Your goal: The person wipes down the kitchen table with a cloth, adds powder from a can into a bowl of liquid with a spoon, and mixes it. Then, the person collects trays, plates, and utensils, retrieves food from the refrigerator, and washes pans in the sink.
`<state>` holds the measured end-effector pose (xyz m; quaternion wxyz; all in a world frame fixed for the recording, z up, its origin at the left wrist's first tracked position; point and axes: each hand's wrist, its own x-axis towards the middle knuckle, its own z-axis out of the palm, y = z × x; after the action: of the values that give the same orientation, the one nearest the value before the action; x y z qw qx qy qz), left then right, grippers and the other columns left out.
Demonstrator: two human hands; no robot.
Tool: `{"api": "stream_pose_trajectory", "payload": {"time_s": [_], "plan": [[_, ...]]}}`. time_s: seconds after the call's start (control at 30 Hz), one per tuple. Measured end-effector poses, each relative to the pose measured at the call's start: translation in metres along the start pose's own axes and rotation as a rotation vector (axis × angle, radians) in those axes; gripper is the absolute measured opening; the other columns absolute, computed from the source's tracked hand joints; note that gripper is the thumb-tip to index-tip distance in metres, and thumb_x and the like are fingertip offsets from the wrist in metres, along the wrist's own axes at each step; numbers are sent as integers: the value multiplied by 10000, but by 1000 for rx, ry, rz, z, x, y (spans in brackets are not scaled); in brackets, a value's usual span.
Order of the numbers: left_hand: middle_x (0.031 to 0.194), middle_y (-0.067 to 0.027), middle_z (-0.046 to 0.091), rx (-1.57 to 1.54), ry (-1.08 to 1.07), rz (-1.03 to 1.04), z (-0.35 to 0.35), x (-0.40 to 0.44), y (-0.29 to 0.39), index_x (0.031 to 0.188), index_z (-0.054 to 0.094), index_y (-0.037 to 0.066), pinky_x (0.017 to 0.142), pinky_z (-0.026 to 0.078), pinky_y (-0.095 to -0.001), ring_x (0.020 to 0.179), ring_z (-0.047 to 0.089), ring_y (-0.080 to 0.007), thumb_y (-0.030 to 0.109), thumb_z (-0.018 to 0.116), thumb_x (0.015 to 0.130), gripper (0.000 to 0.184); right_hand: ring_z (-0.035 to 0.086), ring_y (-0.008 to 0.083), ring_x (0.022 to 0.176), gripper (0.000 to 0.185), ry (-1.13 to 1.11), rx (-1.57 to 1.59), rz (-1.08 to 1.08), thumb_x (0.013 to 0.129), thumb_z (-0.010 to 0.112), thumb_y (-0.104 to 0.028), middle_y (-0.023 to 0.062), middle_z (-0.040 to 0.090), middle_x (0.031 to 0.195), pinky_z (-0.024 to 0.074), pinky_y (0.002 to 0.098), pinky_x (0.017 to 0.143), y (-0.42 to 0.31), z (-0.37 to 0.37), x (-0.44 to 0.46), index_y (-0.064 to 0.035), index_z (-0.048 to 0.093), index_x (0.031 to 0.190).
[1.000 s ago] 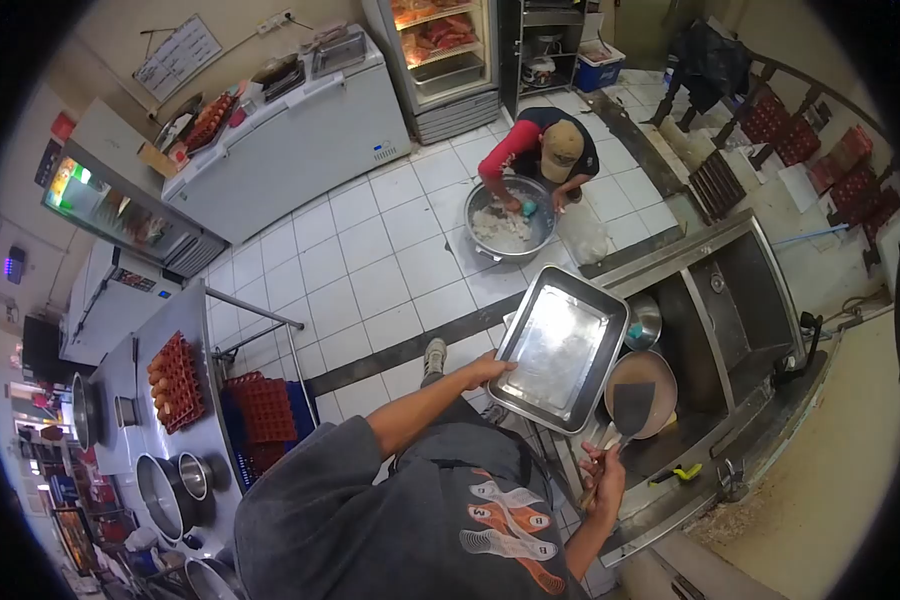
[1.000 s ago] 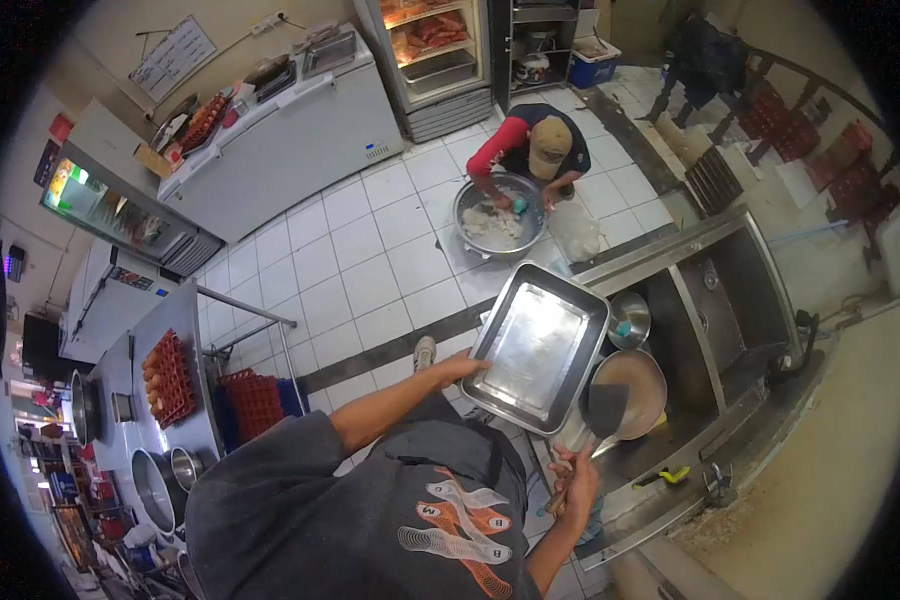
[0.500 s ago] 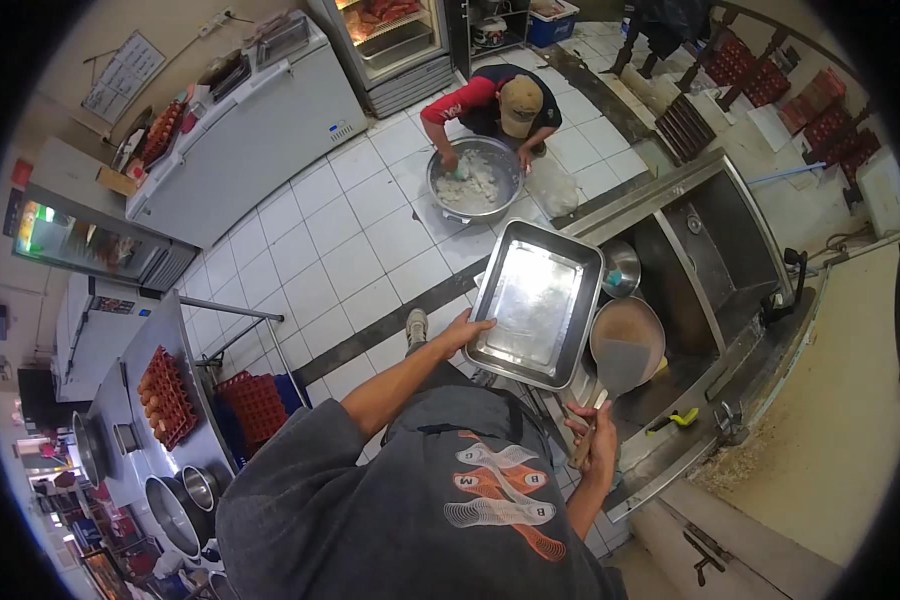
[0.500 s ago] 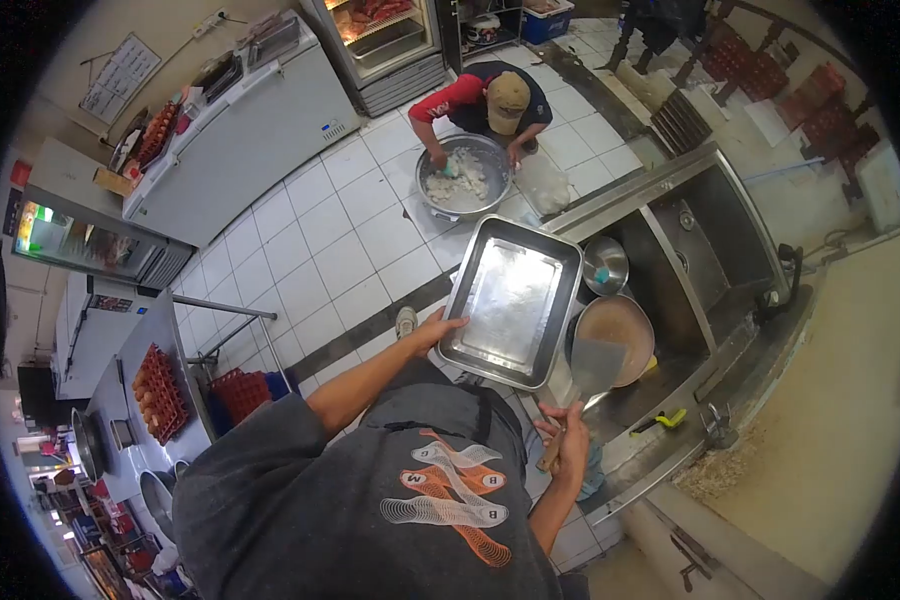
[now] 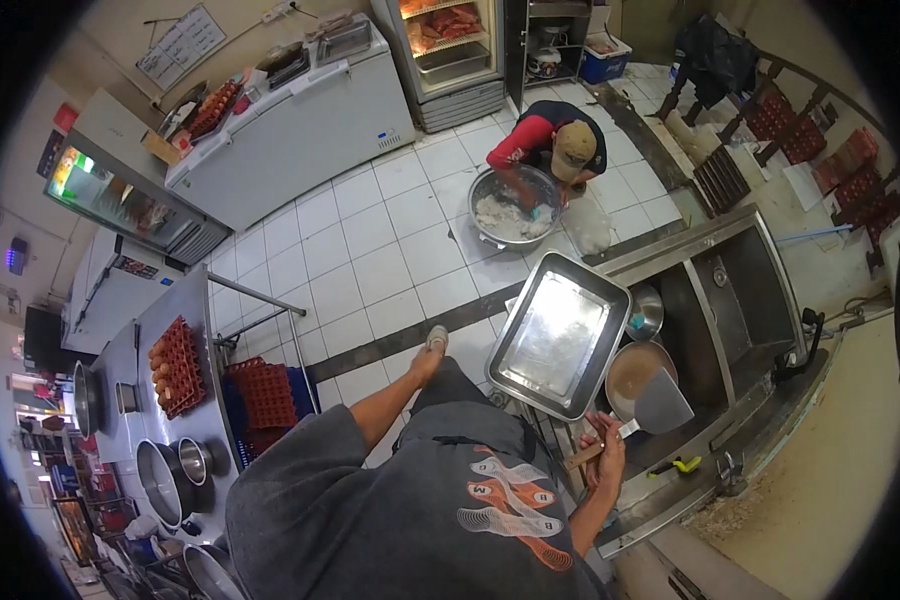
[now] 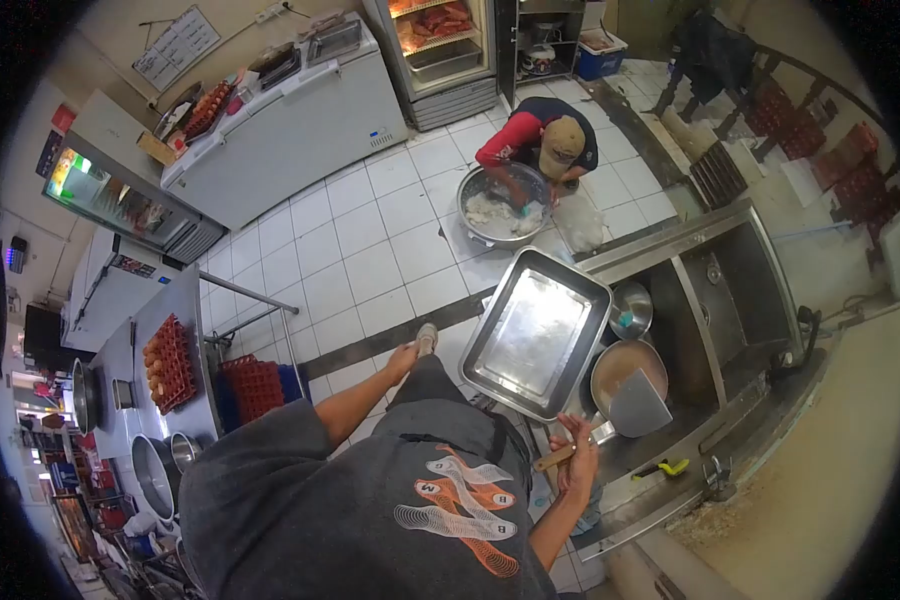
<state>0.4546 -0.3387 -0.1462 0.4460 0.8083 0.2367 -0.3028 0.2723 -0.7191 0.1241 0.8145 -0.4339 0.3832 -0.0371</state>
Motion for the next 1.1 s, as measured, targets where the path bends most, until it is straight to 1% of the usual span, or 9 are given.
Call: {"api": "stream_pose_trajectory", "payload": {"time_s": [0.1, 0.13, 0.17, 0.2, 0.23, 0.3, 0.43, 0.67, 1.1], "plan": [[1363, -317, 434, 8, 84, -162, -25, -25, -54, 1326, 391, -136, 1059, 340, -448, 1311, 390, -414, 567, 453, 884, 833, 617, 129, 671, 386, -15, 97, -41, 948, 529, -443, 168, 611, 1190, 476, 195, 492, -7, 0, 16, -59, 556, 929], [1320, -289, 496, 107, 152, -220, -16, 9, -120, 1306, 476, -83, 1007, 376, -435, 1247, 468, -378, 598, 351, 921, 792, 613, 126, 663, 381, -27, 151, -35, 948, 530, -443, 166, 609, 1192, 471, 190, 481, -7, -5, 21, -64, 552, 910], [1345, -256, 486, 64, -10, -301, -23, 9, -152, 1338, 458, -50, 1023, 365, -414, 1256, 453, -359, 615, 332, 918, 797, 609, 123, 656, 378, -33, 204, -28, 948, 531, -442, 164, 607, 1193, 465, 184, 470, -4, -12, 23, -69, 548, 892], [1308, -210, 528, -53, -26, -255, -23, 6, -185, 1337, 468, -31, 1030, 366, -392, 1201, 490, -338, 619, 322, 917, 788, 590, 106, 621, 374, -42, 241, -29, 942, 546, -432, 180, 596, 1197, 441, 158, 425, -1, -14, 28, -72, 531, 842], [1283, -191, 553, -296, -119, -435, -19, 1, -192, 1328, 485, -8, 1017, 382, -396, 1171, 514, -330, 620, 341, 914, 765, 572, 89, 619, 385, -109, 265, -50, 946, 528, -445, 177, 597, 1202, 432, 147, 431, -4, -10, 36, -77, 530, 834], [1285, -189, 552, -618, -218, -575, -11, -44, -176, 1330, 483, -4, 1018, 382, -398, 1171, 515, -329, 626, 348, 909, 770, 534, 55, 617, 410, -207, 290, -57, 955, 492, -469, 172, 600, 1212, 413, 127, 443, -4, -18, 29, -86, 529, 817], [1289, -187, 551, -828, -350, -576, -2, -83, -142, 1333, 480, 2, 1019, 383, -402, 1170, 518, -329, 639, 360, 898, 780, 565, 70, 591, 465, -310, 458, -48, 929, 506, -497, 199, 575, 1234, 425, 137, 405, 9, -30, 39, -46, 539, 822], [1295, -183, 549, -870, -460, -520, -13, -119, -98, 1340, 473, 14, 1021, 384, -410, 1170, 522, -327, 660, 383, 879, 799, 648, 184, 663, 580, -650, 530, -96, 888, 536, -527, 277, 501, 1285, 471, 173, 390, 14, -21, 50, 53, 563, 900], [1307, -176, 545, -857, -480, -488, -38, -156, -72, 1353, 461, 36, 1025, 386, -424, 1168, 530, -324, 700, 425, 843, 838, 664, 200, 646, 605, -642, 414, -185, 801, 678, -530, 354, 481, 1249, 438, 164, 373, -4, 8, 30, 66, 627, 884]]}}
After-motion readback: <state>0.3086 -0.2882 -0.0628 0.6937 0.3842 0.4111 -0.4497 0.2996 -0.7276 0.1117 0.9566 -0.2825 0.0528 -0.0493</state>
